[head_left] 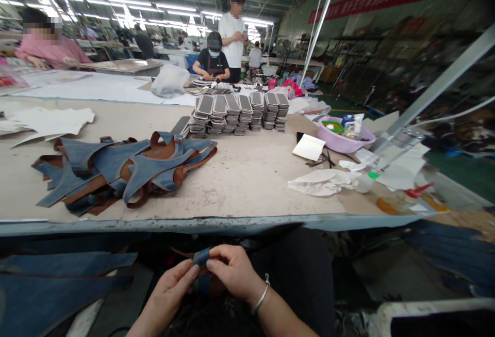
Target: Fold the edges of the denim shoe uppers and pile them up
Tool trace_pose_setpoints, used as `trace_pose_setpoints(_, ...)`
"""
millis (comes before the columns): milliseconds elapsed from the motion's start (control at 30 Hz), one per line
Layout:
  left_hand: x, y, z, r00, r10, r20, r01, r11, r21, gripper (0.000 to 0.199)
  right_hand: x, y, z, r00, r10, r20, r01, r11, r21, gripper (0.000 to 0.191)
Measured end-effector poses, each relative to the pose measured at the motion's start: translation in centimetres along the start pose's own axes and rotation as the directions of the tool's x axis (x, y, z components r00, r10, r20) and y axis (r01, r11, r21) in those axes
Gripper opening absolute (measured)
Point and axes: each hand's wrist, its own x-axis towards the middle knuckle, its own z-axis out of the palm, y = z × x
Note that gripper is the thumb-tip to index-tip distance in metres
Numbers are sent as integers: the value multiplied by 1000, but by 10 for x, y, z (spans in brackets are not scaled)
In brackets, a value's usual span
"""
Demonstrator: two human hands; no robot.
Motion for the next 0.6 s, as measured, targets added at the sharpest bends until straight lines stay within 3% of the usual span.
trace_pose_setpoints(100,0,-5,-2,983,152,-107,-131,974,184,27,4,9,-2,981,142,133,-159,979,129,52)
trace_pose_setpoints(200,1,-10,-2,963,227,-146,-174,936,305,30,3,10,-1,968,109,227,-127,990,69,57)
trace_pose_setpoints(300,-1,-14,2,980,121,-157,-104,988,111,31,-2,3,2,967,-4,254,-6,999,41,43)
trace_pose_setpoints(400,-5,-18,9,998,-13,-55,1,976,-218,32,-7,-2,4,949,-49,310,28,997,73,40)
trace_pose_setpoints(500,-7,-22,14,999,-12,52,31,925,-380,32,-9,0,6,931,-105,349,60,989,136,41)
trace_pose_setpoints(600,-8,-21,14,996,15,91,23,917,-399,36,-8,8,9,925,-159,346,82,970,227,48)
